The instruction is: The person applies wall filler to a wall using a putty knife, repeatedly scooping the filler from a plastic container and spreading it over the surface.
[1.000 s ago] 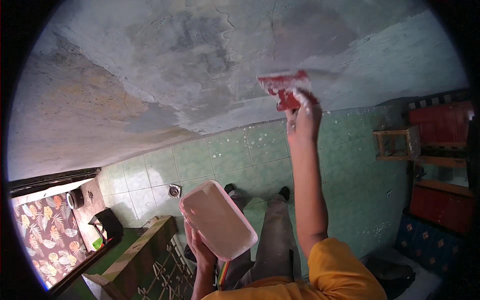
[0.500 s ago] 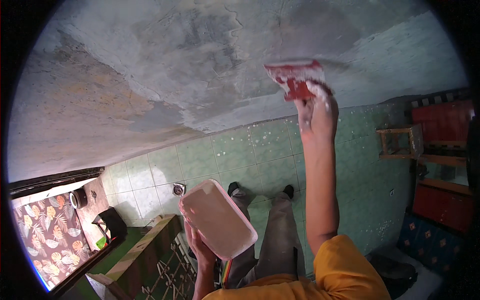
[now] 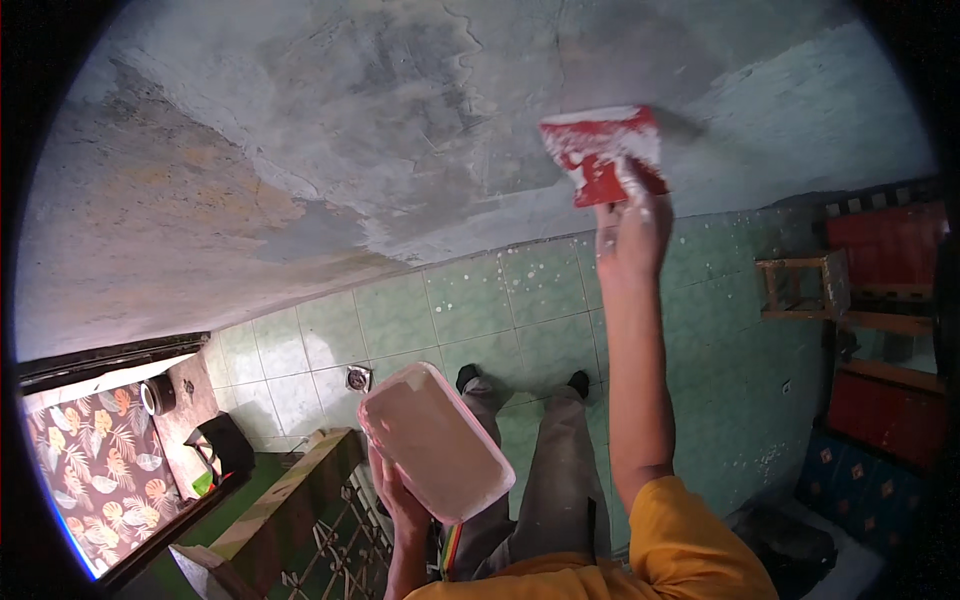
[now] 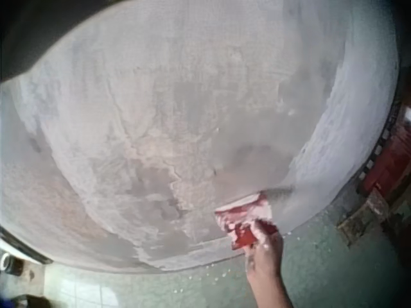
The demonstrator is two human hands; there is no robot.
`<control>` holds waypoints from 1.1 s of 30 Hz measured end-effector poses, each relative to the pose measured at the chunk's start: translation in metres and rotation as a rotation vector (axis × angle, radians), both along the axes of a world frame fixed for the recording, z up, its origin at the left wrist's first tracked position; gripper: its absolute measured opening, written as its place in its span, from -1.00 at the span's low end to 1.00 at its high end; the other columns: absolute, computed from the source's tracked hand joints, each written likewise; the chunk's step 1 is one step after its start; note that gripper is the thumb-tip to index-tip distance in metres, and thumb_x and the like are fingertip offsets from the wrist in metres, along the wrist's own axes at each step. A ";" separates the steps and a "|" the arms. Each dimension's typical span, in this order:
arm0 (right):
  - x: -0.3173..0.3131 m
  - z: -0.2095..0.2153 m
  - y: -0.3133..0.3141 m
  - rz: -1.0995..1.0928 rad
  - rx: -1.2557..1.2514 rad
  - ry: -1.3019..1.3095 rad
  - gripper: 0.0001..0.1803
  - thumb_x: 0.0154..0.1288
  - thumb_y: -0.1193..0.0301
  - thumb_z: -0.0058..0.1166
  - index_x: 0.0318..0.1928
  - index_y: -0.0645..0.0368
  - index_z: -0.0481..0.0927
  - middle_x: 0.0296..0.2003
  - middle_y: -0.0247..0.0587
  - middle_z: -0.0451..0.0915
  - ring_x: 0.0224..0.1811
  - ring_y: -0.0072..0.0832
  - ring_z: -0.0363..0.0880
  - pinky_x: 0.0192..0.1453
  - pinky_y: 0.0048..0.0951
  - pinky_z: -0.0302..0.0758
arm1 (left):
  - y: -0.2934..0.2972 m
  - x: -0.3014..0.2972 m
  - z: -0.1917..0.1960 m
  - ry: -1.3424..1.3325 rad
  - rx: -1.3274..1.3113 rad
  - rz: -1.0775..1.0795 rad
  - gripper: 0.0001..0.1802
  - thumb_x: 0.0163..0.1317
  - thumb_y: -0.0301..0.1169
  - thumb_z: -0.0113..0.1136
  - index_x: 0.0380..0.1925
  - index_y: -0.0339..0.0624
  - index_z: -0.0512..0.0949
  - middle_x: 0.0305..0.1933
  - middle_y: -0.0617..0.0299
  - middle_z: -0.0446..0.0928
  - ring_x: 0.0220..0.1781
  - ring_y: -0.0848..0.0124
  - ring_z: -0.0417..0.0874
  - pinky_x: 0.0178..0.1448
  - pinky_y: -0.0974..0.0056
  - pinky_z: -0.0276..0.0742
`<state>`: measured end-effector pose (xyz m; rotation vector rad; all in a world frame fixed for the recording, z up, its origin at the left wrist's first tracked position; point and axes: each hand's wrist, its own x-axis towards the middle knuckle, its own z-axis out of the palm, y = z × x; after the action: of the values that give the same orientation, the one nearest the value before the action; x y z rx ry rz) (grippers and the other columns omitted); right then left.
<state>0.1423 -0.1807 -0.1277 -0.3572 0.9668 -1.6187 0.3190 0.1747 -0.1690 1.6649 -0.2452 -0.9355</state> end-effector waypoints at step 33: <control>0.011 -0.034 0.023 -0.028 0.199 0.092 -0.77 0.27 0.55 0.11 -0.07 0.34 0.50 -0.11 -0.10 0.58 -0.08 -0.31 0.63 0.05 -0.28 0.64 | -0.015 0.060 0.015 -0.001 -0.035 -0.046 -0.39 0.47 0.02 -0.17 0.24 -0.26 0.34 0.16 0.15 0.43 0.19 0.35 0.43 0.25 0.22 0.36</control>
<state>0.1537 -0.1581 -0.1614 -0.2842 1.1963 -1.5259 0.3792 0.1593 -0.1544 1.6332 -0.2999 -0.9597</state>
